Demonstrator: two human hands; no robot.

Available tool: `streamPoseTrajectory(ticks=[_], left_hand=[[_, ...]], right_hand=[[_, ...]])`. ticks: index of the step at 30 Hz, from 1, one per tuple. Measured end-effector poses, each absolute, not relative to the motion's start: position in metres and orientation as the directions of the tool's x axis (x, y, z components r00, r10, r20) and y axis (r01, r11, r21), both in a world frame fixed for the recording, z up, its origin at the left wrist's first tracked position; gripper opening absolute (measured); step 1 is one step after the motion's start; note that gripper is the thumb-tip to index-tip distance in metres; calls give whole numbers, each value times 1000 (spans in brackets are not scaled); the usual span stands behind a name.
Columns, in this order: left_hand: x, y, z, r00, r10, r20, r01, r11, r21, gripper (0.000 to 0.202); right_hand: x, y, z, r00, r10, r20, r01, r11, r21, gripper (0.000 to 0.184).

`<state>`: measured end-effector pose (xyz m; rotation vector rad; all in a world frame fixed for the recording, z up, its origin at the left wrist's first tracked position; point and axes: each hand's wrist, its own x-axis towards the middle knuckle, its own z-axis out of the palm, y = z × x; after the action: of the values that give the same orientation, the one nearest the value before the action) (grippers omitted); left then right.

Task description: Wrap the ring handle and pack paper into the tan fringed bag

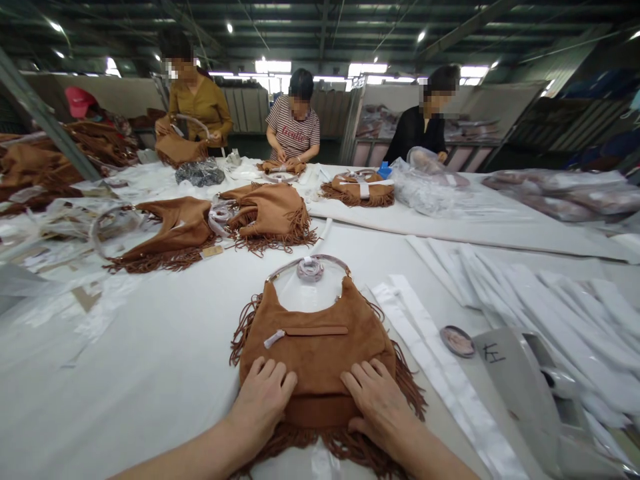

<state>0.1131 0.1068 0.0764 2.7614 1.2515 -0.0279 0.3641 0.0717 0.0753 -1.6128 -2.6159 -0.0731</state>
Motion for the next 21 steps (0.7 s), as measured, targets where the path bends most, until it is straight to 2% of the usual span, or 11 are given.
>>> streamPoseTrajectory(ticks=[2,4,7,12,15,16,19,21], left_hand=[[106,99,66,707,707,-14,706,-703,86,13],[98,93,51,753,657,33,651,-752,102,16],[92,91,37,759,649,46,633,-753,179,18],[91,98,50,678,727,-110,709,-608,357,32],[91,99,61,660,732,-169,724,-559,405,35],[91,99,63,658,731,-181,728,-555,403,33],[92,99,64,649,731,-211,746,-555,369,43],[93,99,62,644,732,-224,754,-557,347,47]], right_hand=[[368,63,69,-456,873,174,885,466,-18,30],[370,53,58,-469,837,283,865,500,-46,15],[371,43,44,-459,799,388,842,531,-98,28],[381,42,44,-387,879,278,876,445,-188,27],[388,43,44,-378,891,253,856,440,-271,46],[389,43,43,-358,904,232,857,417,-304,46],[385,44,41,-264,957,124,887,291,-358,27],[383,43,45,-218,971,102,898,241,-368,24]])
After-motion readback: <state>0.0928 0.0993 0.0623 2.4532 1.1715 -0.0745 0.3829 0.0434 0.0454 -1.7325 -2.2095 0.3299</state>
